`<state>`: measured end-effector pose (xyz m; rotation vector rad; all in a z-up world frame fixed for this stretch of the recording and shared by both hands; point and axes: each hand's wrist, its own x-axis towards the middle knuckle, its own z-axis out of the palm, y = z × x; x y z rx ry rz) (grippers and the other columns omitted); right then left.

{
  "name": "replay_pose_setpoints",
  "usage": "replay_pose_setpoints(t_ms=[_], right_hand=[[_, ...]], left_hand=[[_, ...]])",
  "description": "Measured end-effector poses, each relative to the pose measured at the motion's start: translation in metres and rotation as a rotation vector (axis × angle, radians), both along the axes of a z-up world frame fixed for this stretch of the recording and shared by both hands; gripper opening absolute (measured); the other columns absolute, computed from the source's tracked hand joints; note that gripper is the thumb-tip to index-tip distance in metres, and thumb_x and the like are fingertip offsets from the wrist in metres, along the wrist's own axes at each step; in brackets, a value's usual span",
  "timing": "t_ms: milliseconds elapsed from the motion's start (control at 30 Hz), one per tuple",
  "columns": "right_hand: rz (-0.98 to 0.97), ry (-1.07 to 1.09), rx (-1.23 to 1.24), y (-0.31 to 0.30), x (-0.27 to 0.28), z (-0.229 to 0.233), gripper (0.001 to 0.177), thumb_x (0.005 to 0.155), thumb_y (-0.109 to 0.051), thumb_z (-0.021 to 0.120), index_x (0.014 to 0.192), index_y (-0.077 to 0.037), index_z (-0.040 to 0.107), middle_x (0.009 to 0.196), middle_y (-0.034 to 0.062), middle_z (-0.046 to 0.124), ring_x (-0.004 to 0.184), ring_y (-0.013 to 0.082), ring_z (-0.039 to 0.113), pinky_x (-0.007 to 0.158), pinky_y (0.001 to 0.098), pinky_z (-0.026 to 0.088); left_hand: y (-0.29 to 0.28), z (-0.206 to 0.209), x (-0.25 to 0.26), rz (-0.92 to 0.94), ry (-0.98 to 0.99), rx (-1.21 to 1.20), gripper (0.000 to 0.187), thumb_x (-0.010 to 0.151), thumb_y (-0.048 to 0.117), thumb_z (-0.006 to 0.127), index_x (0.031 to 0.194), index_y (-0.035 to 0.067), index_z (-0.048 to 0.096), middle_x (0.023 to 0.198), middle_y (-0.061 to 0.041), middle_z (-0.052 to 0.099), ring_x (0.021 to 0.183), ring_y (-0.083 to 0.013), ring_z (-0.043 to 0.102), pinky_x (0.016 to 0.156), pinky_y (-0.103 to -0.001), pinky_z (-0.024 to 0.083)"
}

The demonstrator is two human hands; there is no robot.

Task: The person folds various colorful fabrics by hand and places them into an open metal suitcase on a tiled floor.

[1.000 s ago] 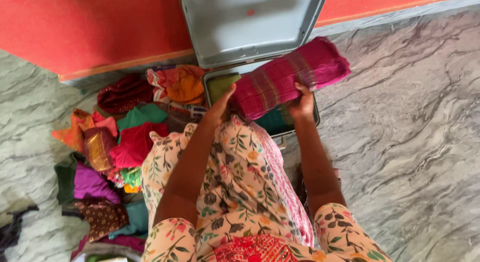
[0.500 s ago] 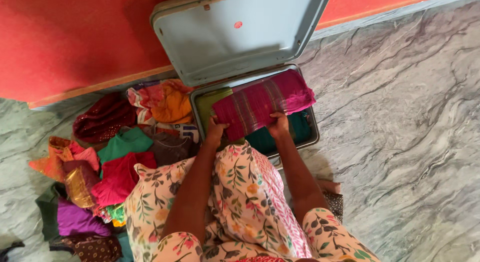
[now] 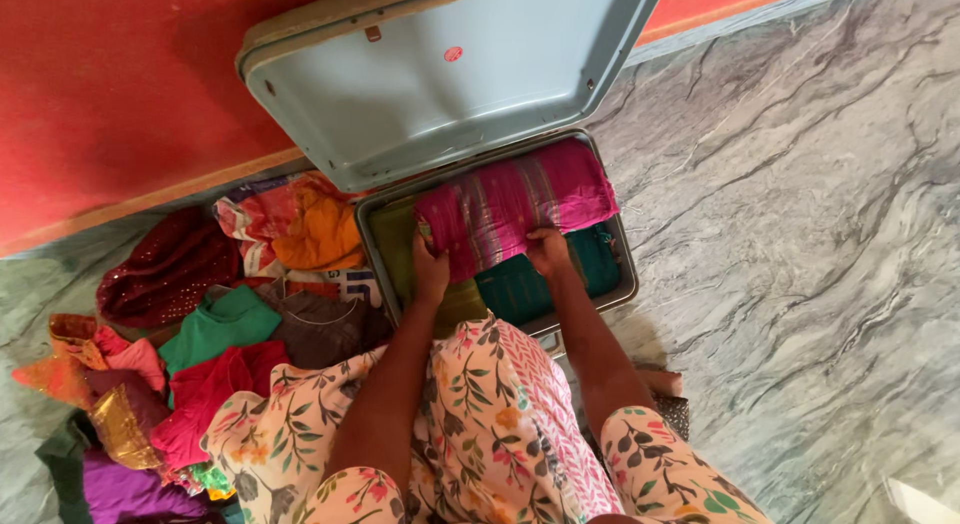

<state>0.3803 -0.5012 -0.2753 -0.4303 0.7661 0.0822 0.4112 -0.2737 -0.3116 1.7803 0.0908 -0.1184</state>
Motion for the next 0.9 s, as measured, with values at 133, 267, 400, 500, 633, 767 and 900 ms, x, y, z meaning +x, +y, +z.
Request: replay_pose_setpoints(t_ms=[133,267,400,500,633,767,900], right_hand=[[-0.002,-0.009,-0.048,-0.008,-0.007,-0.011,0.04,0.074,-0.001,0.063,0.113,-0.007,0.066,0.112,0.0096,0.071,0.106,0.0299,0.066,0.09,0.0483,0.054],[-0.222,0.175,-0.042,-0.019,-0.011,-0.012,0.048,0.081,-0.038,0.067,0.123,-0.016,0.065,0.117,0.0082,0.072,0.103,0.0314,0.069,0.08,0.0571,0.055],[-0.327,0.09,-0.141,-0.048,-0.001,-0.007,0.047,0.088,-0.034,0.075,0.13,-0.015,0.064,0.123,0.0104,0.071,0.105,0.0348,0.069,0.088,0.0541,0.058],[-0.185,0.18,-0.419,-0.063,-0.006,-0.01,0.052,0.084,-0.03,0.078,0.131,-0.013,0.062,0.119,0.0098,0.07,0.103,0.0344,0.069,0.089,0.0549,0.057],[-0.087,0.688,-1.234,-0.068,-0.013,-0.022,0.069,0.081,-0.044,0.077,0.135,-0.01,0.052,0.122,0.0153,0.058,0.108,0.0382,0.059,0.092,0.0578,0.049],[0.395,0.736,-2.005,-0.06,-0.027,-0.039,0.088,0.089,-0.063,0.068,0.153,-0.012,0.038,0.149,0.0258,0.038,0.132,0.0492,0.036,0.105,0.0664,0.03],[0.875,0.382,-2.261,-0.06,-0.019,-0.047,0.1,0.089,-0.081,0.061,0.164,-0.023,0.029,0.168,0.022,0.022,0.154,0.0512,0.018,0.119,0.0668,0.02]], left_hand=[[-0.013,0.001,0.01,-0.07,-0.094,0.305,0.069,0.082,0.003,0.075,0.144,0.001,0.046,0.129,-0.027,0.058,0.12,-0.0458,0.056,0.105,-0.048,0.045],[-0.017,-0.001,0.014,-0.156,0.059,0.442,0.069,0.084,0.008,0.073,0.146,0.003,0.044,0.13,-0.028,0.059,0.123,-0.0476,0.055,0.106,-0.051,0.045],[-0.02,-0.007,0.015,-0.116,-0.019,0.362,0.082,0.081,0.004,0.071,0.156,0.004,0.038,0.132,-0.028,0.059,0.122,-0.0464,0.056,0.105,-0.05,0.045],[-0.018,-0.014,0.013,-0.122,-0.026,0.277,0.075,0.086,0.008,0.072,0.154,0.004,0.041,0.138,-0.027,0.06,0.128,-0.0444,0.057,0.108,-0.048,0.047],[-0.012,-0.023,0.002,-0.012,0.137,0.494,0.083,0.087,0.025,0.073,0.158,0.007,0.032,0.148,-0.024,0.047,0.135,-0.0448,0.047,0.11,-0.054,0.043],[-0.009,-0.026,-0.024,-0.032,-0.169,0.787,0.087,0.092,0.044,0.071,0.16,0.01,0.028,0.159,-0.019,0.035,0.147,-0.0437,0.036,0.115,-0.062,0.039],[-0.012,-0.023,-0.045,-0.429,-0.264,0.928,0.078,0.097,0.05,0.059,0.164,0.029,0.023,0.17,-0.021,0.014,0.156,-0.0467,0.012,0.112,-0.062,0.044]])
